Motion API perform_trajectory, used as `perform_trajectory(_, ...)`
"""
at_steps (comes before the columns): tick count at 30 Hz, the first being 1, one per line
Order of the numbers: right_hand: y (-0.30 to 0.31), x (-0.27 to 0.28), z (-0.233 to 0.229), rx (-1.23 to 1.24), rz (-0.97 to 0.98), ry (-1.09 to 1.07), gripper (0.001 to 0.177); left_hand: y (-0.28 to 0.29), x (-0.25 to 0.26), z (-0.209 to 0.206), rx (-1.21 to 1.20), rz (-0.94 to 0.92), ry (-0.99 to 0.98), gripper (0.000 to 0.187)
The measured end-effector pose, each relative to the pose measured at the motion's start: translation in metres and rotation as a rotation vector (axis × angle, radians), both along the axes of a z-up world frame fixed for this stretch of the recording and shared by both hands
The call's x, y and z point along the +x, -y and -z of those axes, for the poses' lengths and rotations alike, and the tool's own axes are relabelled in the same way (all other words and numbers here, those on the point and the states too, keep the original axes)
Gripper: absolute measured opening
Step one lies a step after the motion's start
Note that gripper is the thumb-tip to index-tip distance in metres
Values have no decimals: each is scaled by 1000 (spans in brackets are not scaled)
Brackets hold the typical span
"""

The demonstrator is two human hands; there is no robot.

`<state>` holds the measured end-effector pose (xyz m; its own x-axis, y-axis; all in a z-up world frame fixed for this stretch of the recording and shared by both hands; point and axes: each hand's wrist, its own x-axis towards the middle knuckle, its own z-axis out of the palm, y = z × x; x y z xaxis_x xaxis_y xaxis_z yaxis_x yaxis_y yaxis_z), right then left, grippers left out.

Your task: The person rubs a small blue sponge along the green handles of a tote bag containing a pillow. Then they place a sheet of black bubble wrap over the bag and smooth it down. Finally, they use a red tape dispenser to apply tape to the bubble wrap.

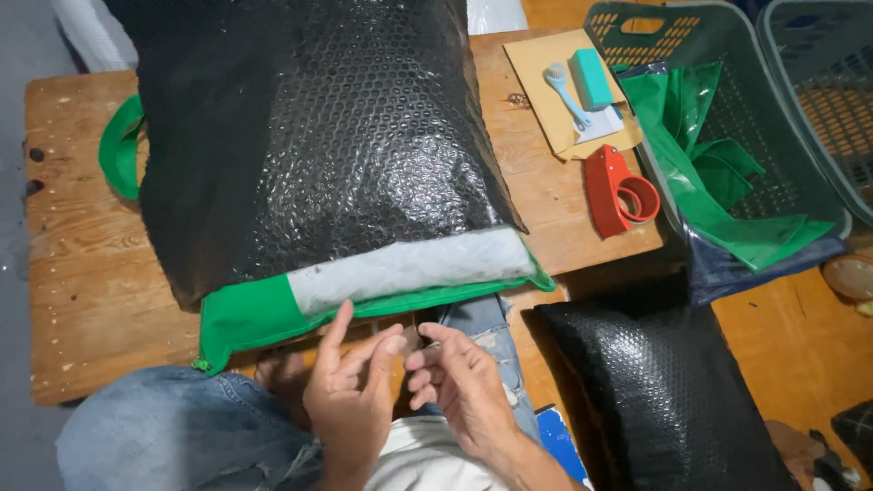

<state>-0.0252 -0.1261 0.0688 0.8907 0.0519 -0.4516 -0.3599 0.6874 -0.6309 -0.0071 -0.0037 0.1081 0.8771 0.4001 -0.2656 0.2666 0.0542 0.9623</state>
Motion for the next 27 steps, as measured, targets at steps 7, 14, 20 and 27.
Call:
perform_trajectory(7,-1,2,10,-110,-8,95,19,-9,-1,3,196,147,-11,59)
perform_trajectory(14,0,2,22,-137,100,-38,33,-2,-5,14,54,45,57,66)
perform_trajectory(20,6,1,32,-98,64,0,30,-5,1,2,125,57,49,54)
perform_trajectory(27,1,5,10,-319,37,111,16,-4,-4,12,51,109,59,69)
